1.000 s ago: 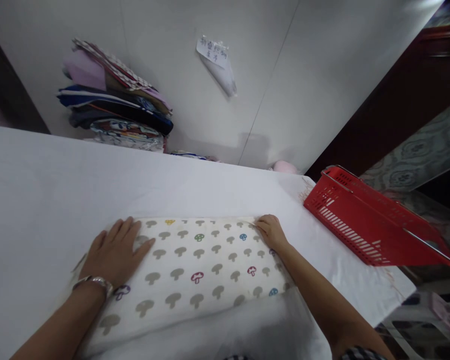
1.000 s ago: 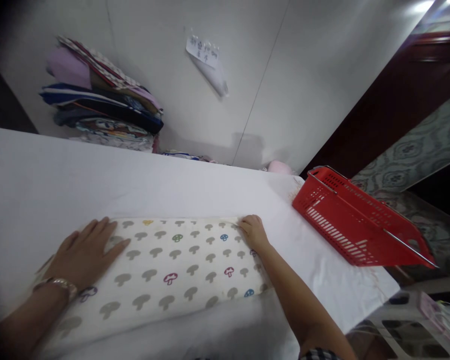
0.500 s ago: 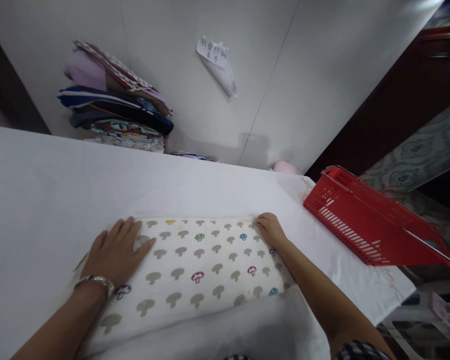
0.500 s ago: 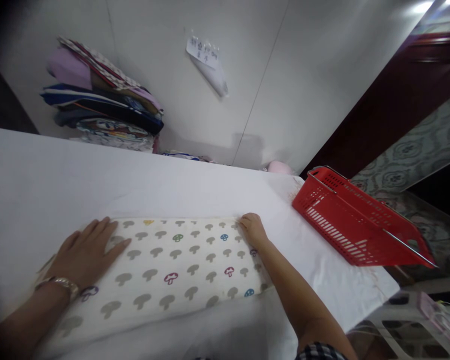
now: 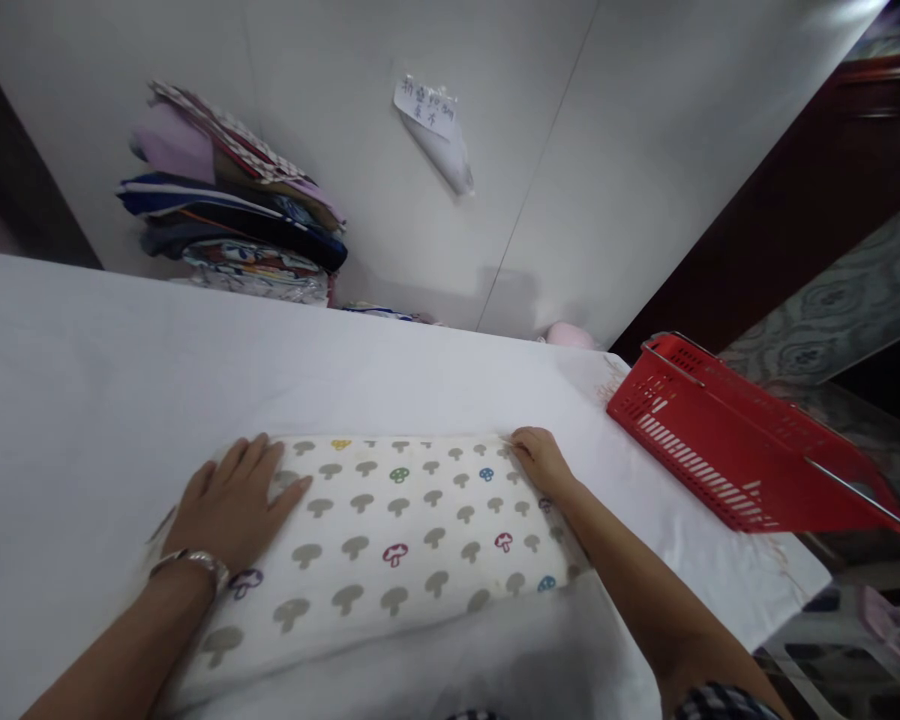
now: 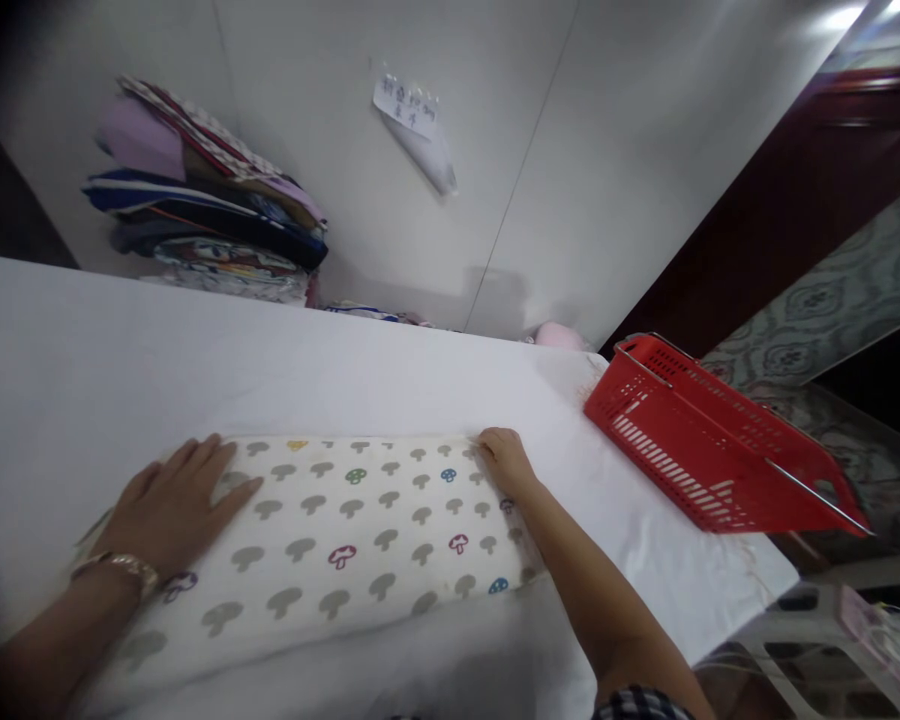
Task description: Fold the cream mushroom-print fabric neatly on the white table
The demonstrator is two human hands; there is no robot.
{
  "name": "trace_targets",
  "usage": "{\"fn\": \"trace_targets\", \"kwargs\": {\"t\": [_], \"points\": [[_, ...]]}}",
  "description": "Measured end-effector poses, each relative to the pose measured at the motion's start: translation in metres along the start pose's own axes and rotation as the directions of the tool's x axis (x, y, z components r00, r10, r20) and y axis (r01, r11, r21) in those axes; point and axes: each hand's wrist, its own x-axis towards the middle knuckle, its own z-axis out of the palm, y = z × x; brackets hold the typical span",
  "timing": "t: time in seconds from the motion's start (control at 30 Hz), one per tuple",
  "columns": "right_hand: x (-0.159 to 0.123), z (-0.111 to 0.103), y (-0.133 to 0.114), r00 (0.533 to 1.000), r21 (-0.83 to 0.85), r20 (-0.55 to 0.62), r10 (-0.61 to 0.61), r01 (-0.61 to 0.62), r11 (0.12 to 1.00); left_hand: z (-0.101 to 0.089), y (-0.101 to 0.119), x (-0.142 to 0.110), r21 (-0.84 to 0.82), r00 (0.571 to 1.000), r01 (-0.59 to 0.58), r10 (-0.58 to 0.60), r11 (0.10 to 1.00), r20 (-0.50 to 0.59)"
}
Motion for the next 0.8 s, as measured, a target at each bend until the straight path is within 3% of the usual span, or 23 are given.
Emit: {"fn": "trace_targets", "kwargs": {"t": [0.27,0.57,0.8], "points": [[0.001,0.001,0.000,1.000,0.015,0.019,0.008,-0.008,1.000,-0.001,0.000,0.000,0.002,1.000,0.012,-0.012,1.000,0.010],[0.012,-0.005,-0.005,0.997,-0.120,0.078,0.005,0.004,0.993,-0.004,0.002,0.000,0.014,1.000,0.015,-0.016,1.000,0.023],[0.016,-0.002,0.002,0.991,-0.107,0.101,0.091,-0.080,0.991,-0.005,0.002,-0.001,0.016,0.999,0.019,-0.019,1.000,0.032]]}}
